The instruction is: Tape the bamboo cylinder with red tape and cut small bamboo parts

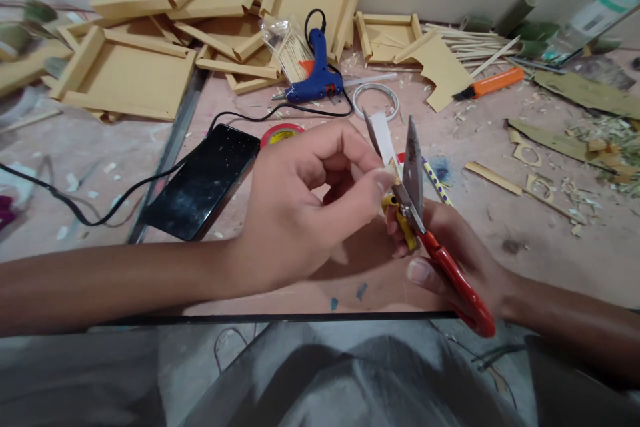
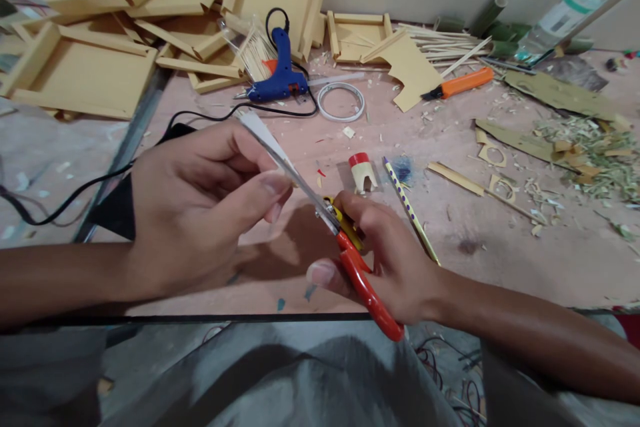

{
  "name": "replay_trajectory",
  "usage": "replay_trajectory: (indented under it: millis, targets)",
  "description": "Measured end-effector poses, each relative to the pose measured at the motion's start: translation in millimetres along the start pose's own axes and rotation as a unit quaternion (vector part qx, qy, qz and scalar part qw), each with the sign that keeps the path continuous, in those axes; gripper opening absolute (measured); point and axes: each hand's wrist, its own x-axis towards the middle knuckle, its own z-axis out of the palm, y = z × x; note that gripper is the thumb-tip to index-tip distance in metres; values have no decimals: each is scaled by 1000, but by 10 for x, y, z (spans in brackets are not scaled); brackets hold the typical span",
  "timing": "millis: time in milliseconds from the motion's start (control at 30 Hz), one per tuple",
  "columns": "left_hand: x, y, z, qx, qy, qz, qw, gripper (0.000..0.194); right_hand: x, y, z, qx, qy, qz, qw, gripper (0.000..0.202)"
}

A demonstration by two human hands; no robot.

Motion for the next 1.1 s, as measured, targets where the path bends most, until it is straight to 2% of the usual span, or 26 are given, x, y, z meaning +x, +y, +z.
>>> replay_trajectory:
  millis: [367,700,900,1100]
  targets:
    - [15,4,5,-6,2,14,1000,26,-17,-5,-14,-18,2,28,999,50]
    - [16,9,12,-20,-6,22,1000,26,-16,8,-17,-42,-1,17,999,49]
    - [2,5,20,-16,-1,-7,1000,28,-26,2,-5,-36,-1,29,999,49]
    - [-5,-38,9,-9,10,-2,1000,29,-42,15,-9,-37,-1,46,998,51]
